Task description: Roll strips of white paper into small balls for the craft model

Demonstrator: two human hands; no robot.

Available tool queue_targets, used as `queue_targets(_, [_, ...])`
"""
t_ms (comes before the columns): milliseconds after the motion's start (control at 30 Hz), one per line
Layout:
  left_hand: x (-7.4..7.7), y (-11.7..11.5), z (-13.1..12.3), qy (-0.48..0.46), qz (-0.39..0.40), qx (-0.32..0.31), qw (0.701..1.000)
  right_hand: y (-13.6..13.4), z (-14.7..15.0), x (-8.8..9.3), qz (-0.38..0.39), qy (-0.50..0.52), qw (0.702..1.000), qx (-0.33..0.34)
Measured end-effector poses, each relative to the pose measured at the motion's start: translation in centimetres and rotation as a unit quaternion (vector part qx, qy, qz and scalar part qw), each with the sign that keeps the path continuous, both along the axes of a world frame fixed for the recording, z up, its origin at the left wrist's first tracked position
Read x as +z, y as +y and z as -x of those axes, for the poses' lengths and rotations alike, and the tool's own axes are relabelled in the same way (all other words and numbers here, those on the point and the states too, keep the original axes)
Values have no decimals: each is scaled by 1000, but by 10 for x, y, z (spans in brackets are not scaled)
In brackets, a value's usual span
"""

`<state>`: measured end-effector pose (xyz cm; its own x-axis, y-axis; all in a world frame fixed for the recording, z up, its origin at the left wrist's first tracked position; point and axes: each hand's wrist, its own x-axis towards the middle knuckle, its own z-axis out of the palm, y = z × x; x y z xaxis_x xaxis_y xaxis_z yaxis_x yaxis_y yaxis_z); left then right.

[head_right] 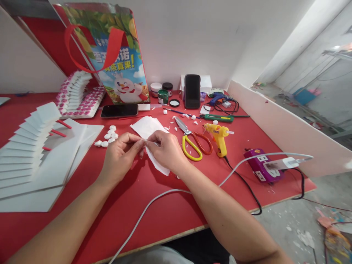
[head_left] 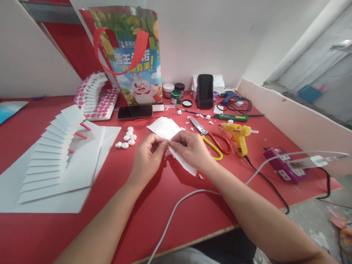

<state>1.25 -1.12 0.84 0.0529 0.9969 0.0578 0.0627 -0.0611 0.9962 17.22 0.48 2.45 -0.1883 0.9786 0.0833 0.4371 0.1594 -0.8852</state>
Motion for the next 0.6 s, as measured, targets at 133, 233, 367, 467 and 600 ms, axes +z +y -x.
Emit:
queue_targets(133, [2,1,1,-32,8,-6,999,-2,-2,3,-21,-4,1000,22])
queue_targets(233, [1,6,3,-127,68,-26,989,-3,-3,4,-39,-25,998,37])
queue_targets(367, [0,13,9,-236,187,-68,951,-4,-4,6,-38,-18,997,70])
queue_targets(467, [2,15,15,-262,239,-86,931,-4,-6,8,-40,-11,995,93])
queue_targets(600, [4,16,22,-257,269,-95,923,-4,-8,8,-44,-4,993,112])
